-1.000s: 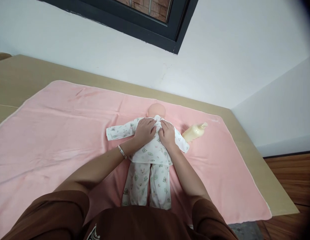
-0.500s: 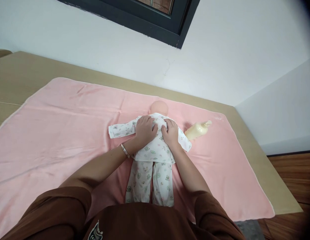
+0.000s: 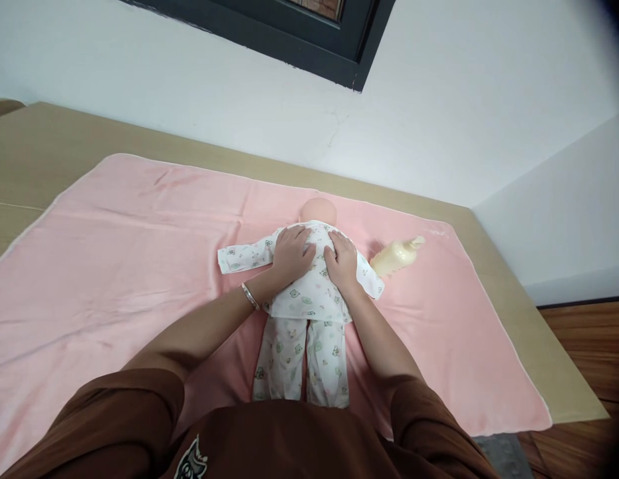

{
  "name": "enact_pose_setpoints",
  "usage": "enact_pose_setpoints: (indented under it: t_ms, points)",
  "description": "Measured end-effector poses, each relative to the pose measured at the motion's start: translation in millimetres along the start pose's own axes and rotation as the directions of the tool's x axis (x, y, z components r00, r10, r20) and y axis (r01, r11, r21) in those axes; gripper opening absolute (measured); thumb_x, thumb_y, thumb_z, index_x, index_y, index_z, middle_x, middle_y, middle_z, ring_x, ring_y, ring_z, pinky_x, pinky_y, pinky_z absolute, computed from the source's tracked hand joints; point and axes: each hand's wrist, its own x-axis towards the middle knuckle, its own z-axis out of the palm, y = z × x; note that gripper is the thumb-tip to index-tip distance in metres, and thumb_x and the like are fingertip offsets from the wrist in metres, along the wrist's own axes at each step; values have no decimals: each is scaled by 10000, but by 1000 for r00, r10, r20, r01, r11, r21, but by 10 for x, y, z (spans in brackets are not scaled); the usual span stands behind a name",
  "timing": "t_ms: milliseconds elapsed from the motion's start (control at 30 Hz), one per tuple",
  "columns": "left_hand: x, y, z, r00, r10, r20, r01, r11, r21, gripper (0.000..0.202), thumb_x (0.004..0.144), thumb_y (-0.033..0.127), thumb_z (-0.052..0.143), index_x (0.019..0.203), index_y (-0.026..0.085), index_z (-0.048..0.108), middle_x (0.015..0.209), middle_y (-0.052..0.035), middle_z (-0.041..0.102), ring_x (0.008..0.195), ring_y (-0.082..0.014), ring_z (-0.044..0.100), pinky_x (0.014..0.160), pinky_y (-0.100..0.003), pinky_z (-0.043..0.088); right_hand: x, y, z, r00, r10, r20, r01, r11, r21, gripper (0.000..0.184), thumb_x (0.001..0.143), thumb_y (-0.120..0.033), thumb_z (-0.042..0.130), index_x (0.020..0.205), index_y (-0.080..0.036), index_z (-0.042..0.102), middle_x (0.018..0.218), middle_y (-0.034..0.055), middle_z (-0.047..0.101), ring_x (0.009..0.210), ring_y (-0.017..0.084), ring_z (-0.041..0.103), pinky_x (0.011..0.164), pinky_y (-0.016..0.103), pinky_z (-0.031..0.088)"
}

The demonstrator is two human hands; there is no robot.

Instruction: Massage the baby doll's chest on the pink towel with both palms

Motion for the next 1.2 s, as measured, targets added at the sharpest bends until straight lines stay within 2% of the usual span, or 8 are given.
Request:
enact_pose_setpoints:
  t_ms: [600,833,967,1200]
  points:
    - [-4,-3,-7,1000,-12,3,12,1000,-1,407,870,285,489,1235,153,610,1283,-111,622,1233,-265,528,1124,-436,364,-1,1,9,998,-35,-58,38,998,53,404,923,-327,444,1273,-185,587,1332,112,610,1296,292,506,1120,532,342]
    - [-47,61,-59,998,-50,-33,51,998,22,382,880,303,479,1212,171,615,1277,-106,626,1229,-267,531,1126,-439,366,-50,-34,0,984,-53,-168,68,994,85,349,919,-315,449,1187,-186,632,1193,104,675,1165,272,579,1049,485,424]
    - [-57,79,-60,997,-64,-37,66,997,49,392,881,314,473,1215,161,609,1278,-118,622,1230,-281,525,1118,-451,370,-40,-53,-6,989,-46,-142,51,998,37,360,918,-296,440,1205,-174,620,1205,113,661,1177,276,561,1057,479,414]
    - [-3,4,-4,1000,-14,20,13,999,38,424,853,287,492,1241,147,590,1319,-119,605,1255,-280,511,1136,-464,332,38,-5,-38,997,-67,42,70,996,-62,470,878,-231,403,1317,-151,550,1322,129,591,1223,297,516,1066,496,385]
